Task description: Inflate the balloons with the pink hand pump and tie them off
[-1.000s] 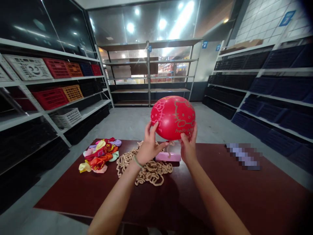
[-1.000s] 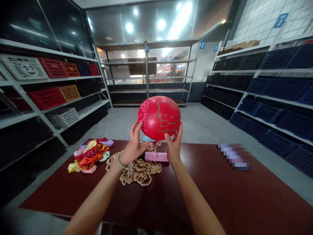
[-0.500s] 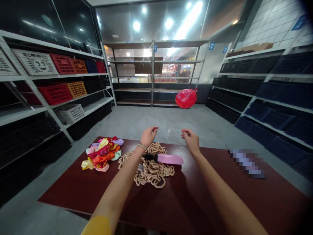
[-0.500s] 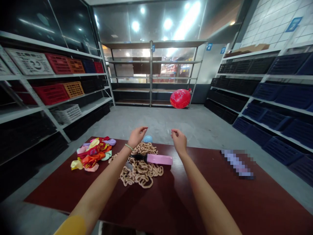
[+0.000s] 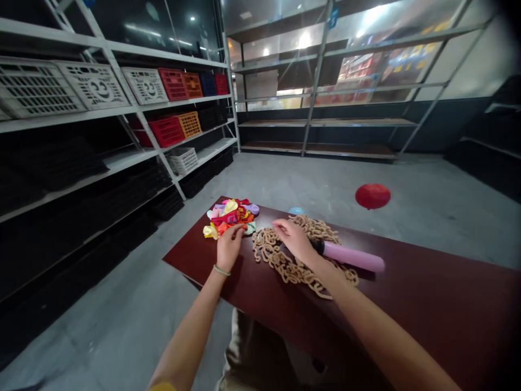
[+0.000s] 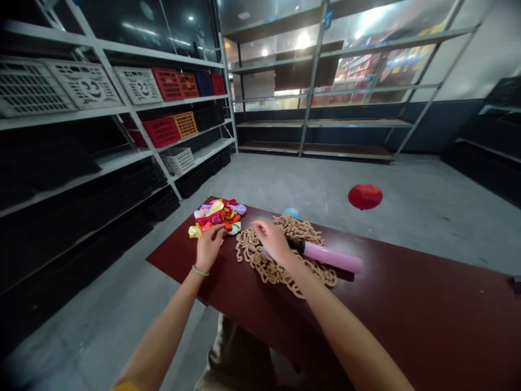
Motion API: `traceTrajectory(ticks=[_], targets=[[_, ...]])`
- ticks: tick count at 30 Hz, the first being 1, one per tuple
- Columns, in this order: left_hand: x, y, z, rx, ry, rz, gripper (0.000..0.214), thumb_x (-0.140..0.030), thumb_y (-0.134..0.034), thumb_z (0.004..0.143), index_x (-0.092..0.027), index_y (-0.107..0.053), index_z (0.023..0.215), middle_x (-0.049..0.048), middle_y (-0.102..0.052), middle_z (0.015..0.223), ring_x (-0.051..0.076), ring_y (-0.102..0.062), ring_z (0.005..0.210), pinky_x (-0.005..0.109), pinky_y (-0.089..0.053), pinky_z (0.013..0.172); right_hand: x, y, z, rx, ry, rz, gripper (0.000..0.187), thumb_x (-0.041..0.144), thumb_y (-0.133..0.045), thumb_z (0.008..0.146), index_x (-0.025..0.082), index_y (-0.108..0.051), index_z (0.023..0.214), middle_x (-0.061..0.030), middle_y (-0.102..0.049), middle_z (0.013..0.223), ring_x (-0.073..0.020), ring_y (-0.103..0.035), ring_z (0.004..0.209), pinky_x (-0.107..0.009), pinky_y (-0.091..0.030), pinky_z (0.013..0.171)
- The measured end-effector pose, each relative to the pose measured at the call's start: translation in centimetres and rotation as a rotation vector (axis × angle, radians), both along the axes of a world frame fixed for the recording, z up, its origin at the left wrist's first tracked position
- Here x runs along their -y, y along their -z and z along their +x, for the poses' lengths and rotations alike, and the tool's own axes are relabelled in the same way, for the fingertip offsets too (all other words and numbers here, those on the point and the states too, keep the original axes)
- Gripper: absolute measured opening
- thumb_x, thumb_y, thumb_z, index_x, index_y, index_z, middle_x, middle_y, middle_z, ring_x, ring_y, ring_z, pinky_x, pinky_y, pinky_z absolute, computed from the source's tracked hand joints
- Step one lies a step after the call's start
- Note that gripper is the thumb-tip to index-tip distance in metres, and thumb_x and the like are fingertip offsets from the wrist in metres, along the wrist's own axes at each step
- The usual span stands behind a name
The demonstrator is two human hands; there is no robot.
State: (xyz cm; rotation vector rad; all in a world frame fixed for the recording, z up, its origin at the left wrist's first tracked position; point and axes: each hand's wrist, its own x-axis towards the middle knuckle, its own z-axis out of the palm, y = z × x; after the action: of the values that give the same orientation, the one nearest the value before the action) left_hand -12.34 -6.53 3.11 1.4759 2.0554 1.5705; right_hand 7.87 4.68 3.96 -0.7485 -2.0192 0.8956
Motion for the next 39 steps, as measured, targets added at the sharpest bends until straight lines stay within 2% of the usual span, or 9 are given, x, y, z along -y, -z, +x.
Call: traceTrajectory(ticks=[4,9,12,16,21,26,29,33,39], targets=[[2.9,1.9,-3.4,-0.017,-0.198,0.041,0.027,-0.034,-0.055,0.093,-0.019,-0.070,0.108,0.0078,-0.073,0.107,0.021,-0.068,0.098,0.033,-0.050,0.090,0.9,1.5,-6.6,0.027,-0.095,0.035,0.021,0.027,-0.052,0.090,0.024,-0.069,0.103,-0.0067,-0.072,0.101,-0.0226,-0.068,0.092,-0.041,-0.055,0.086],[3.2,2.9,-4.2,-0.051,-0.207,-0.007,0.024,-0.032,-0.051,0.094,-0.018,-0.069,0.101,0.0083,-0.073,0.103,0.021,-0.067,0.095,0.034,-0.050,0.090,0.3,1.2,-13.5,0.019,-0.064,0.090,0.032,0.018,-0.051,0.089,0.022,-0.062,0.118,-0.0114,-0.060,0.121,-0.0230,-0.059,0.110,-0.043,-0.048,0.097],[3.0,3.0,-4.2,-0.077,-0.174,-0.008,0.024,-0.031,-0.050,0.094,-0.019,-0.069,0.102,0.0082,-0.073,0.104,0.020,-0.067,0.097,0.034,-0.049,0.092,-0.7,1.0,-15.9,0.026,-0.029,0.114,0.034,0.012,-0.054,0.084,0.020,-0.062,0.116,-0.0132,-0.056,0.123,-0.0264,-0.052,0.118,-0.047,-0.041,0.103],[3.0,2.9,-4.2,-0.066,-0.203,0.018,0.024,-0.032,-0.050,0.094,-0.019,-0.069,0.102,0.0083,-0.073,0.104,0.020,-0.067,0.097,0.034,-0.050,0.092,-1.3,0.7,-16.3,0.044,-0.019,0.126,0.013,0.014,-0.054,0.084,0.020,-0.064,0.090,-0.0110,-0.061,0.102,-0.0275,-0.055,0.105,-0.048,-0.043,0.098],[3.4,2.8,-4.1,-0.050,-0.228,0.055,0.025,-0.033,-0.050,0.094,-0.019,-0.069,0.102,0.0087,-0.072,0.104,0.021,-0.067,0.098,0.034,-0.049,0.092,-1.1,-2.1,-12.7,0.013,-0.018,0.168,0.016,0.021,-0.044,0.092,0.023,-0.060,0.098,-0.0109,-0.061,0.113,-0.0261,-0.053,0.113,-0.044,-0.040,0.101],[2.8,1.2,-2.6,0.136,-0.192,0.160,0.034,-0.042,-0.050,0.094,-0.016,-0.066,0.110,0.0117,-0.070,0.107,0.022,-0.067,0.098,0.036,-0.051,0.090,-0.4,-6.5,-5.5,0.065,-0.126,0.186,0.020,0.028,-0.042,0.096,0.026,-0.058,0.107,-0.0048,-0.067,0.102,-0.0207,-0.063,0.093,-0.036,-0.048,0.088],[1.5,-0.9,0.7,0.437,0.099,0.170,0.045,-0.050,-0.042,0.096,-0.016,-0.062,0.119,0.0136,-0.068,0.114,0.021,-0.067,0.099,0.035,-0.054,0.086,0.5,-8.4,-0.9,0.123,-0.199,0.194,0.018,0.028,-0.047,0.095,0.029,-0.063,0.103,-0.0017,-0.069,0.104,-0.0191,-0.063,0.097,-0.034,-0.048,0.089],[-0.1,-3.2,7.3,0.700,0.574,-0.038,0.057,-0.060,-0.041,0.094,-0.016,-0.062,0.124,0.0159,-0.070,0.111,0.024,-0.068,0.099,0.037,-0.054,0.086,1.7,-9.5,4.4,0.193,-0.267,0.170,0.020,0.023,-0.049,0.092,0.029,-0.067,0.098,-0.0007,-0.070,0.101,-0.0181,-0.064,0.094,-0.034,-0.049,0.087],[-0.9,-2.5,15.0,0.880,0.938,-0.421,0.051,-0.056,-0.071,0.077,-0.015,-0.065,0.107,0.0071,-0.071,0.085,0.017,-0.066,0.074,0.032,-0.052,0.076,2.0,-8.9,11.6,0.225,-0.087,0.074,0.014,0.023,-0.053,0.087,0.024,-0.063,0.097,-0.0018,-0.069,0.099,-0.0167,-0.062,0.090,-0.032,-0.046,0.084]])
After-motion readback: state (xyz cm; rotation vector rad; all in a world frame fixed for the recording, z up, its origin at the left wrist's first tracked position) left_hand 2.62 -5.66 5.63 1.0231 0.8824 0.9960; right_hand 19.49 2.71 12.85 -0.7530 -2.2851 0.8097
